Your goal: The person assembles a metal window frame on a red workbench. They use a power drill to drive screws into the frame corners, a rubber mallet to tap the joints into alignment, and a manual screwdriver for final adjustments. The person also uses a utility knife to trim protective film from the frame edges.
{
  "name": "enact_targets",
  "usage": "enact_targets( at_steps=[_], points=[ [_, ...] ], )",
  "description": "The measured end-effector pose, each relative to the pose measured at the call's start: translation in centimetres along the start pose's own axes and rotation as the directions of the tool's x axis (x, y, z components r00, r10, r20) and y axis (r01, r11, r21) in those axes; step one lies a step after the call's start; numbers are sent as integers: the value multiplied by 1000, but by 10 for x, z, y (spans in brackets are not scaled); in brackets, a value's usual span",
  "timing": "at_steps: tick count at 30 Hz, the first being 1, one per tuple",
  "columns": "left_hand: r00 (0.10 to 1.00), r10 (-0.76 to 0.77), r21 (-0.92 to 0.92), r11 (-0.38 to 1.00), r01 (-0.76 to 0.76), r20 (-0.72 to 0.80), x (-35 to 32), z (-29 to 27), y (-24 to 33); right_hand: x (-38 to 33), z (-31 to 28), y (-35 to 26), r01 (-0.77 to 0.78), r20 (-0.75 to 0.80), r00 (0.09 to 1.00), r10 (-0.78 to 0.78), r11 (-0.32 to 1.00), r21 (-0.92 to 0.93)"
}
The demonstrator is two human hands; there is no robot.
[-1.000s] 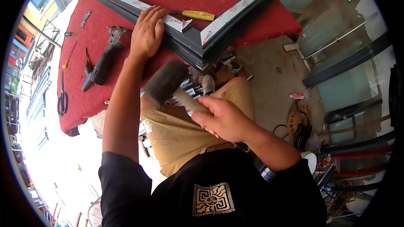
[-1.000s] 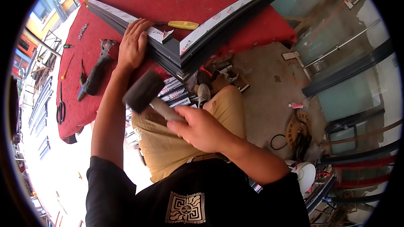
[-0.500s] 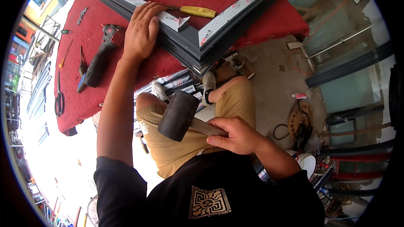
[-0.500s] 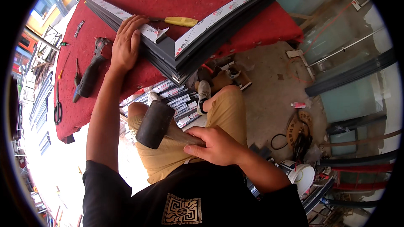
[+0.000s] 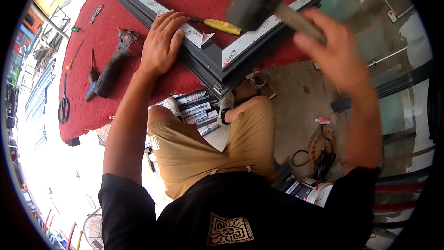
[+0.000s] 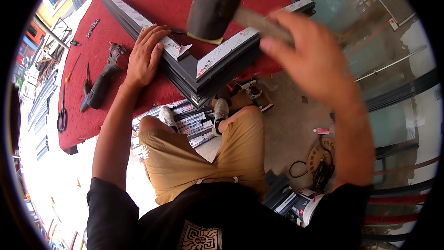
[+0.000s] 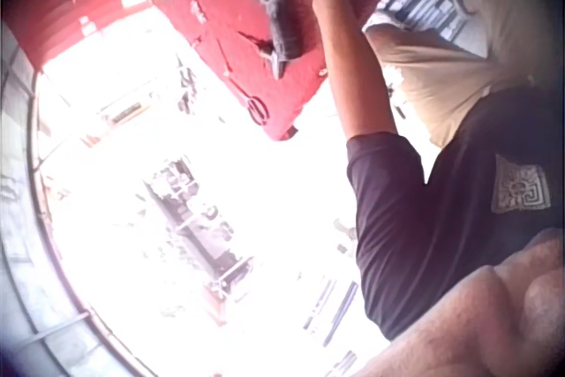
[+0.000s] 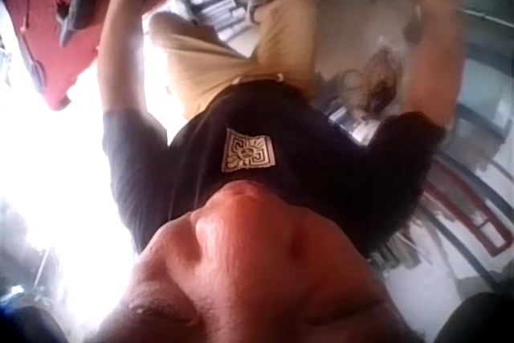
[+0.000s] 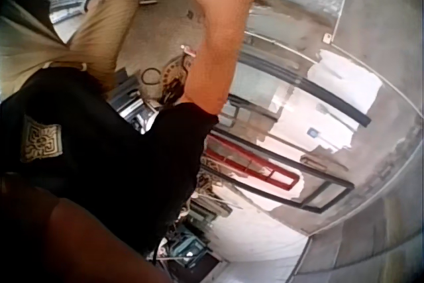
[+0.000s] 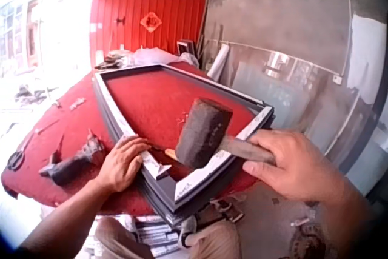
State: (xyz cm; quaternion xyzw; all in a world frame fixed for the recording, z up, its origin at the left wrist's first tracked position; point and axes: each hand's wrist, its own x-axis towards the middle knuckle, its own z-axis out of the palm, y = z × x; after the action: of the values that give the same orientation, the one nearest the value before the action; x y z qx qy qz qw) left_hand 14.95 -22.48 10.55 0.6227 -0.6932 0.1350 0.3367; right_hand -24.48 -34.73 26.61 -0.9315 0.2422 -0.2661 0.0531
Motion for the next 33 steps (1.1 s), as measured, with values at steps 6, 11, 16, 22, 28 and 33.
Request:
enact_targets(
  at_steps=[6, 11, 16, 22, 28, 33],
  points=[
    [998, -59, 42, 997, 59, -13, -8, -4, -2, 136, -32, -72, 208, 458, 886, 75, 818, -537],
    [996, -69, 94, 993, 74, -59, -6, 3, -3, 183, 8, -91, 330, 539, 839, 72, 721, -610],
    [994, -77, 113, 990, 85, -72, -6, 6, -6, 226, 37, -112, 670, 949, 307, 66, 693, -265],
    [994, -78, 95, 992, 85, -79, -6, 8, -5, 231, 33, -110, 621, 882, 467, 70, 683, -383],
    [994, -73, 94, 992, 81, -85, -6, 8, -7, 232, 24, -112, 578, 912, 400, 91, 747, -328],
    [994, -93, 88, 991, 98, -62, -7, 6, -4, 211, 20, -106, 583, 947, 318, 41, 779, -229]
  ],
)
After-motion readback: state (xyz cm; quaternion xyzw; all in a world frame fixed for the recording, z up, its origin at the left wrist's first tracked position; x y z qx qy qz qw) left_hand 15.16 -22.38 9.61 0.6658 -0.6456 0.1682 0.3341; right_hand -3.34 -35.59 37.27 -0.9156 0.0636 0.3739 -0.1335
